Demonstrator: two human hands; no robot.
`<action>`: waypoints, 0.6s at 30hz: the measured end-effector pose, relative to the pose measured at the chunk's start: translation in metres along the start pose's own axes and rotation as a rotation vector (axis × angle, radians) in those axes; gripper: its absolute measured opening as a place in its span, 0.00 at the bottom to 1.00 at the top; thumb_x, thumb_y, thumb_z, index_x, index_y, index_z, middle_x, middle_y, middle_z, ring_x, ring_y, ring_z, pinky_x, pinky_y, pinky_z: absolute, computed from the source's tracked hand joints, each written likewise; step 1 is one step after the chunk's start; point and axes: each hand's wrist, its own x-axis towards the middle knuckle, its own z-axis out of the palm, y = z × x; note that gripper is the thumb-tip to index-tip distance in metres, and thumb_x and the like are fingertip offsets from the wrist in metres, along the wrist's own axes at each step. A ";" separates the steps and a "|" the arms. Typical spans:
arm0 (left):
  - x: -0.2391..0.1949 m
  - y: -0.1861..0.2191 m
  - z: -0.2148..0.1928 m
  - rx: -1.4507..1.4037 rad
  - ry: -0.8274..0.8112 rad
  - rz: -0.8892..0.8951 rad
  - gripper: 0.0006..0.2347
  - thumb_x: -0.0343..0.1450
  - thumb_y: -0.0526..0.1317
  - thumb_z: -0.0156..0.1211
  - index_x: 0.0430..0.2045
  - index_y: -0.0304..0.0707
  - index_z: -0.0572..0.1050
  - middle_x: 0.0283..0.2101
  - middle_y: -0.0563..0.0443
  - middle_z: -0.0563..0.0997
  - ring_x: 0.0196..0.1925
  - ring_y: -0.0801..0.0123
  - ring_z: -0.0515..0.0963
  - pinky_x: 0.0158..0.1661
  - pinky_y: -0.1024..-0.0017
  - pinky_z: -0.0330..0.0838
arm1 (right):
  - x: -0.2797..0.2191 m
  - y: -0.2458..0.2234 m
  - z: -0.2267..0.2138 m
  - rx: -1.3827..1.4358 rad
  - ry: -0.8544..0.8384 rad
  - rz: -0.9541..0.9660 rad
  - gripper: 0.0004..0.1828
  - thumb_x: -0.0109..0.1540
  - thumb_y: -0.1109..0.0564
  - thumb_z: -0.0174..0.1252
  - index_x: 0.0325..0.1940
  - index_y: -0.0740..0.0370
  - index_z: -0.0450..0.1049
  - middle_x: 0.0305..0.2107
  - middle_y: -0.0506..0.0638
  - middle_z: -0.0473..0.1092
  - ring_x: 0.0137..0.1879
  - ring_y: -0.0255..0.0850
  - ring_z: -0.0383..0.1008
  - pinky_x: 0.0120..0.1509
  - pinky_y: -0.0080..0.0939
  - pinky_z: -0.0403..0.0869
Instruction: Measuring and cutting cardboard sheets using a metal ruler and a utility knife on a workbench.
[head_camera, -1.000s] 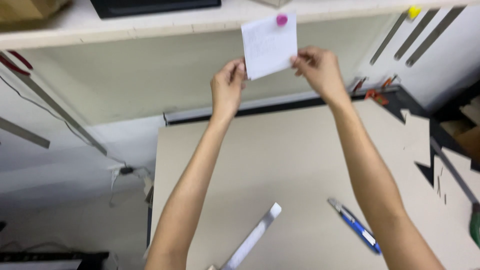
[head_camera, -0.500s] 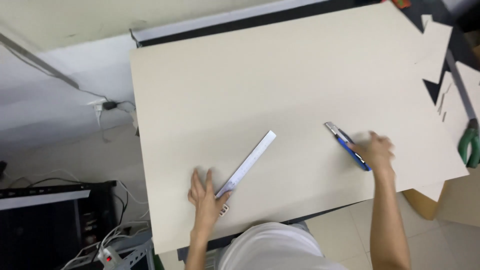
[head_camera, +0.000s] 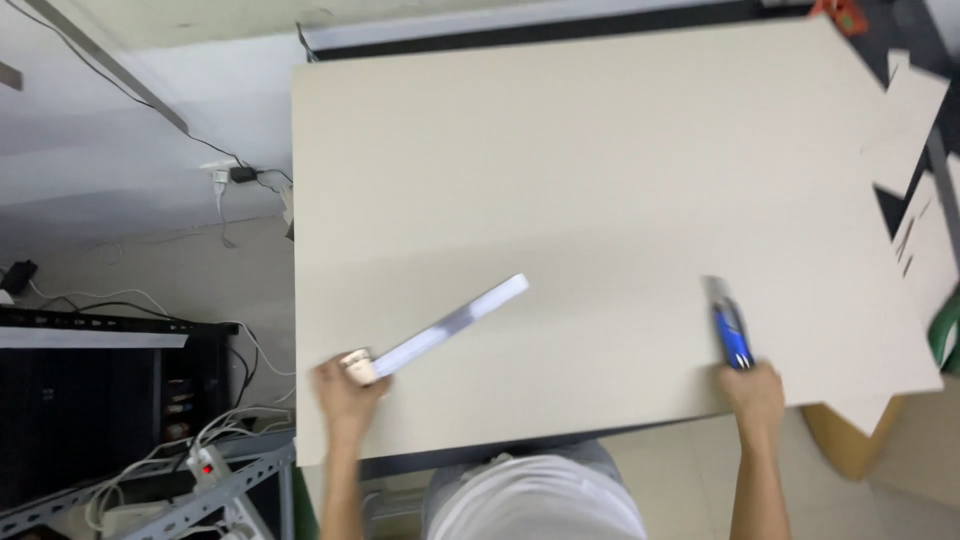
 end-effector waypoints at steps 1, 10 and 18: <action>0.002 -0.002 -0.018 -0.009 0.012 -0.009 0.33 0.49 0.35 0.80 0.49 0.33 0.70 0.51 0.35 0.71 0.56 0.35 0.72 0.52 0.47 0.64 | 0.015 0.024 0.004 -0.003 0.002 -0.018 0.28 0.51 0.48 0.56 0.46 0.73 0.80 0.37 0.73 0.76 0.46 0.69 0.78 0.46 0.63 0.75; -0.013 -0.039 -0.057 -0.073 0.225 -0.178 0.28 0.55 0.43 0.74 0.48 0.37 0.71 0.45 0.43 0.78 0.54 0.57 0.71 0.51 0.62 0.67 | 0.059 0.095 -0.016 1.131 0.113 0.482 0.17 0.55 0.57 0.59 0.48 0.54 0.68 0.44 0.48 0.72 0.44 0.40 0.73 0.47 0.58 0.80; -0.068 -0.009 -0.058 -0.215 0.218 -0.209 0.27 0.56 0.37 0.72 0.50 0.41 0.71 0.48 0.44 0.73 0.56 0.60 0.66 0.52 0.65 0.66 | 0.155 0.232 -0.003 -0.231 0.063 -0.293 0.38 0.50 0.56 0.67 0.67 0.46 0.78 0.26 0.62 0.82 0.33 0.54 0.85 0.41 0.43 0.79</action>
